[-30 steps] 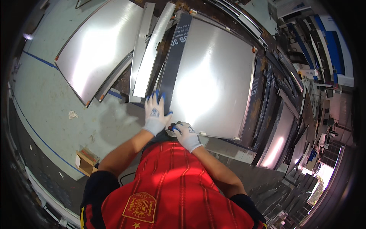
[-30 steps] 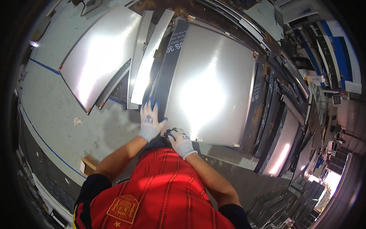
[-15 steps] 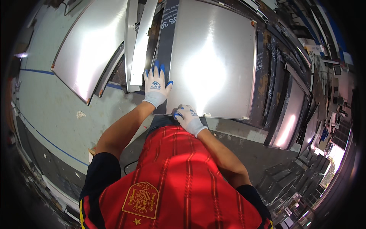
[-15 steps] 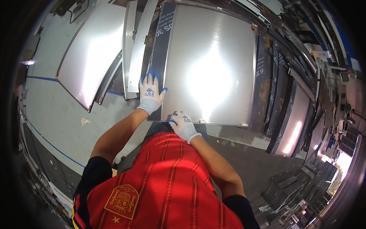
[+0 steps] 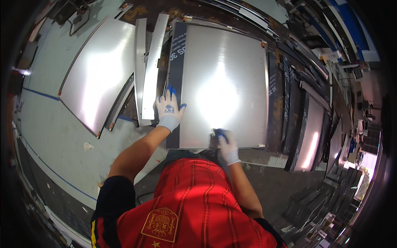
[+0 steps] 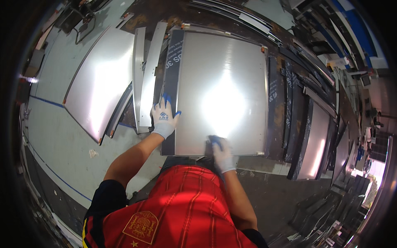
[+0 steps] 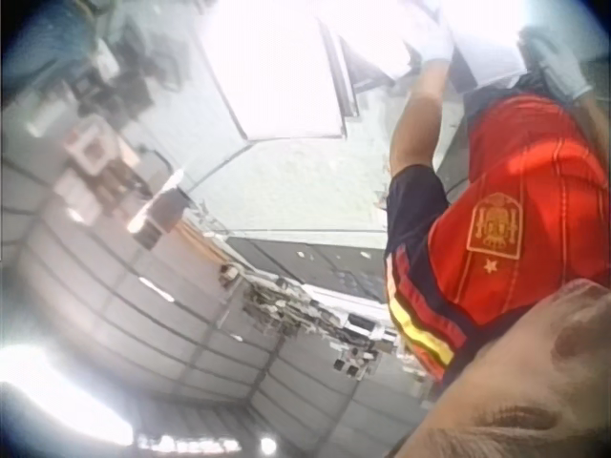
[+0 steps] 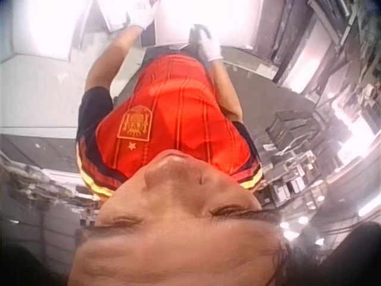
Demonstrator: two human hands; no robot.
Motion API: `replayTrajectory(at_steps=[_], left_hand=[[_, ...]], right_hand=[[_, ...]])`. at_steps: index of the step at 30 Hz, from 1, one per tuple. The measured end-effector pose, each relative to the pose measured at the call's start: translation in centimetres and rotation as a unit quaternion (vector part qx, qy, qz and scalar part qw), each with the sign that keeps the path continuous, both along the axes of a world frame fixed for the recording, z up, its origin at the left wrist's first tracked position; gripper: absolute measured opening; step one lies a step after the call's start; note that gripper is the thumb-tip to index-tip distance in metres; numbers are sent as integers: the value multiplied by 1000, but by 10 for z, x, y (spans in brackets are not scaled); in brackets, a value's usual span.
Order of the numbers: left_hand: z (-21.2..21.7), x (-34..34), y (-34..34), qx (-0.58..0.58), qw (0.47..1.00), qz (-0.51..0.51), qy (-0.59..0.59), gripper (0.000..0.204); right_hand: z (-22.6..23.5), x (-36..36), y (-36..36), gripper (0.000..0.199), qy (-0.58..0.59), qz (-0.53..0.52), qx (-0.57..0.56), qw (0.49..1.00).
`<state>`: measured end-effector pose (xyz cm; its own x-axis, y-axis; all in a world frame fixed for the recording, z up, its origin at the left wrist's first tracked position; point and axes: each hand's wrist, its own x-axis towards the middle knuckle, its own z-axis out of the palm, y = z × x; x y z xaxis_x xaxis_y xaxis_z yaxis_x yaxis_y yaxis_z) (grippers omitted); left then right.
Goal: The person repeatedly picks up long, thin metal sheets from a workbench and stacks them in a pile. The person handles the sheets one at a time, aligning them before placing them down.
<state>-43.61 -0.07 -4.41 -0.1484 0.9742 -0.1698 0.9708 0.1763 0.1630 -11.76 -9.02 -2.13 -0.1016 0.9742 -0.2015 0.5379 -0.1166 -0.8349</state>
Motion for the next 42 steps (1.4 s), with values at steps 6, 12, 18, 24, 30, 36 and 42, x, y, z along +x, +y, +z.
replayTrajectory(at_steps=[6, 12, 18, 24, 30, 36, 42], left_hand=[[-9, 14, -61, 16, 997, 40, -64, 99], [-16, 19, -152, 91, 968, 132, -191, 93], [-57, -13, -158, 178, 909, 266, -268, 60], [-71, -89, -143, 19, 752, 412, -515, 27], [-20, -109, -120, -47, 716, 313, -623, 41], [-41, -79, -100, 49, 830, 336, -442, 52], [0, -55, -126, 159, 861, 275, -397, 39]], right_hand=[[-31, 175, 18, 63, -416, -284, 13, 864], [-75, 231, 6, 47, -246, -308, -42, 918], [-40, 219, -7, 44, -85, -312, -210, 923], [-40, 181, -33, 51, -63, -305, -249, 917], [-48, 183, -13, 63, -176, -278, -134, 935], [-46, 171, 5, 74, -251, -363, -150, 885], [-24, 155, -20, 67, -134, -460, -20, 877]])
